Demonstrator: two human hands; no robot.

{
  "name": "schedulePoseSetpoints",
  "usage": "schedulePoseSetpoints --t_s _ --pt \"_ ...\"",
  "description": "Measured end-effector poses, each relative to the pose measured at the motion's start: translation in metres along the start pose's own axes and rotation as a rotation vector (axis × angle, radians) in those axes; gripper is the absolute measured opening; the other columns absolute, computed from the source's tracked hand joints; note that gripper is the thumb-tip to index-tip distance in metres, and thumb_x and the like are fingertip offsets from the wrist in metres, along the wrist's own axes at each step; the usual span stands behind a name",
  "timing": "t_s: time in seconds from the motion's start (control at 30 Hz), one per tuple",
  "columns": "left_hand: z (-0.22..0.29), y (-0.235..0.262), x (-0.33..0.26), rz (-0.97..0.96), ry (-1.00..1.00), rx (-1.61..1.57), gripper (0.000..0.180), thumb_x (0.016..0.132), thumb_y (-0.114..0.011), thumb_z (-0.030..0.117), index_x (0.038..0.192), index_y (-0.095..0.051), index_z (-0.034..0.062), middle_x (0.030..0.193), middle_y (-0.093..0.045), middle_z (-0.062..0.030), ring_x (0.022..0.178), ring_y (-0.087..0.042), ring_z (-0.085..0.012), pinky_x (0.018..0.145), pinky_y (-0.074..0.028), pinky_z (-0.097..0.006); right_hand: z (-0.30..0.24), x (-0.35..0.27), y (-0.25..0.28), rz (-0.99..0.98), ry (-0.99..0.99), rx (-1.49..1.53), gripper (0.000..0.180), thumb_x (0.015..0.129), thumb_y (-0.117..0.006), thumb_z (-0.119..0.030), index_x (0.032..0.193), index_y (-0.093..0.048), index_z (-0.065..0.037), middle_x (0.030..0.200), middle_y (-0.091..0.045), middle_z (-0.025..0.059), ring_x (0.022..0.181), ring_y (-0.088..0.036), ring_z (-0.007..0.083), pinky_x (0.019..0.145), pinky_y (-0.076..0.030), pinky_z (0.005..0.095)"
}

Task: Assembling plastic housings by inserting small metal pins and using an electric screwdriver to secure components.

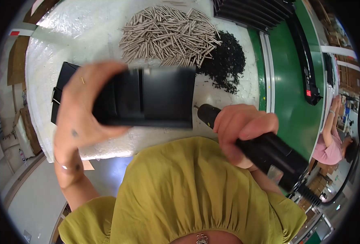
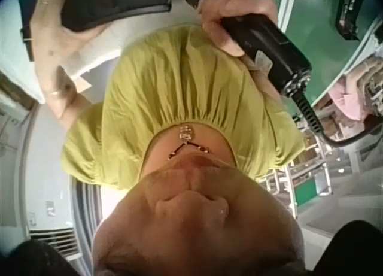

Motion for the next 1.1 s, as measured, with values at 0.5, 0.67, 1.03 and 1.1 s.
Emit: schedulePoseSetpoints --t_s 0.5,0.67,1.03,1.1 --pt "0.03 -0.072 -0.033 0.025 0.045 0.0 0.068 0.057 -0.083 0.03 0.117 -0.059 0.0069 0.117 -0.055 -0.013 0.114 -0.047 -0.0353 0.094 -0.04 -0.046 0.008 0.021 0.045 0.415 0.141 0.058 0.034 0.078 -0.055 0.003 0.107 -0.041 -0.008 0.065 -0.048 0.0037 0.049 -0.043 0.013 0.051 -0.039 0.0306" --pt "0.036 -0.076 0.001 0.15 -0.198 0.066 0.035 0.067 -0.077 0.02 0.097 -0.066 0.0066 0.098 -0.059 -0.0066 0.106 -0.051 -0.03 0.089 -0.043 -0.044 -0.003 0.018 0.042 0.371 0.19 0.161 0.033 0.079 -0.054 0.001 0.107 -0.04 -0.01 0.066 -0.048 0.003 0.05 -0.043 0.0135 0.055 -0.039 0.032" --pt "0.041 -0.097 0.036 0.265 -0.292 -0.192 0.014 0.067 -0.076 0.01 0.077 -0.066 0.0087 0.075 -0.061 -0.0005 0.091 -0.056 -0.023 0.077 -0.046 -0.037 -0.057 0.021 0.029 0.213 0.123 0.044 0.028 0.079 -0.053 -0.01 0.105 -0.044 -0.014 0.062 -0.044 -0.0066 0.054 -0.044 0.0067 0.063 -0.038 0.026" --pt "0.04 -0.095 0.035 0.27 -0.282 -0.245 0.013 0.067 -0.076 0.01 0.076 -0.067 0.0088 0.076 -0.062 -0.001 0.088 -0.057 -0.0232 0.075 -0.047 -0.036 -0.059 0.021 0.03 0.163 0.127 0.062 0.031 0.078 -0.056 -0.011 0.106 -0.044 -0.013 0.061 -0.046 -0.0075 0.055 -0.047 0.0056 0.064 -0.039 0.0246"
Point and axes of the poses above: each hand's wrist, its own x-axis towards the middle knuckle, its own y-axis out of the back of the hand, z = x × y, the point moved 6 cm from there along x, towards the middle knuckle
